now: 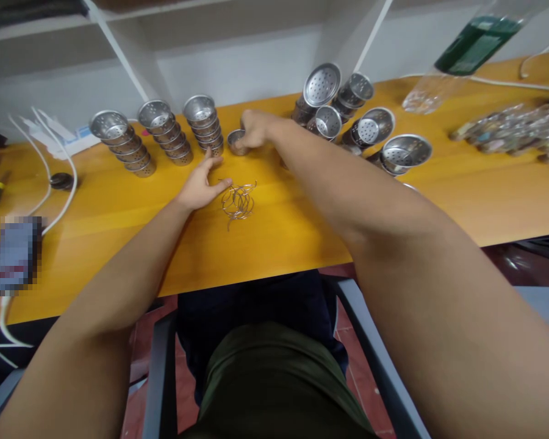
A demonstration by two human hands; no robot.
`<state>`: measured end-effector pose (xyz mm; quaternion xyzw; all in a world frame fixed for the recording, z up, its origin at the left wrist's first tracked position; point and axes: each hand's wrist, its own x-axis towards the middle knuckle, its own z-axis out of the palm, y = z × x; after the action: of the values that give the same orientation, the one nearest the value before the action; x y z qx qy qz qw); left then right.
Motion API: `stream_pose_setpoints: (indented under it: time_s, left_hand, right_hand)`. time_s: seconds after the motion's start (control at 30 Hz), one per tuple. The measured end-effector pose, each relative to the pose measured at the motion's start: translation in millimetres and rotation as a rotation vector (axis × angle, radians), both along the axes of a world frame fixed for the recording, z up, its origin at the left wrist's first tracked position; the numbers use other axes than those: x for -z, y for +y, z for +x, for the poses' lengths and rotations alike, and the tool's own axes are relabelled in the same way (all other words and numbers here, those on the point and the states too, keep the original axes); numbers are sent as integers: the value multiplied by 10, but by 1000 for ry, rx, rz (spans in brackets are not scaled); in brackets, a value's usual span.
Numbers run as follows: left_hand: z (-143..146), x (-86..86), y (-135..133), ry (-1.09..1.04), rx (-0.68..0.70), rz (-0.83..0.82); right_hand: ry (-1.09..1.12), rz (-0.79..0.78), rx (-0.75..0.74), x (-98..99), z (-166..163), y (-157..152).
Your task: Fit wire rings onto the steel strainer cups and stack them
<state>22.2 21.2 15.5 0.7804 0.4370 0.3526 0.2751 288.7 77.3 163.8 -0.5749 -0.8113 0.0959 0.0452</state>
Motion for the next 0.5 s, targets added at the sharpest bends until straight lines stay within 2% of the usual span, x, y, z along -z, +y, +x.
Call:
stream_pose_setpoints:
  time_s: [0.13,0.23,0.33,0.4,0.47,0.5]
  left_hand:
    - [32,-14,-36,24,-70,35]
    - [55,-16,-73,13,-121,106]
    - [68,-1,-82,-1,-104,146]
    - [69,8,-78,3,-89,156]
    - [66,10,-74,14,-82,159]
    - [63,9,-73,22,-80,159]
  right_hand:
    - [31,5,-17,-250,191,-269]
    - [-18,29,-7,-542,499,-473]
    - [-146,-61,-15,-729,857,-596]
    - [-262,-150,-33,-728,1042,-638]
    - [-312,-236,-72,-622,1151,-664]
    - [-285,-229,-68,-537,1179,-674]
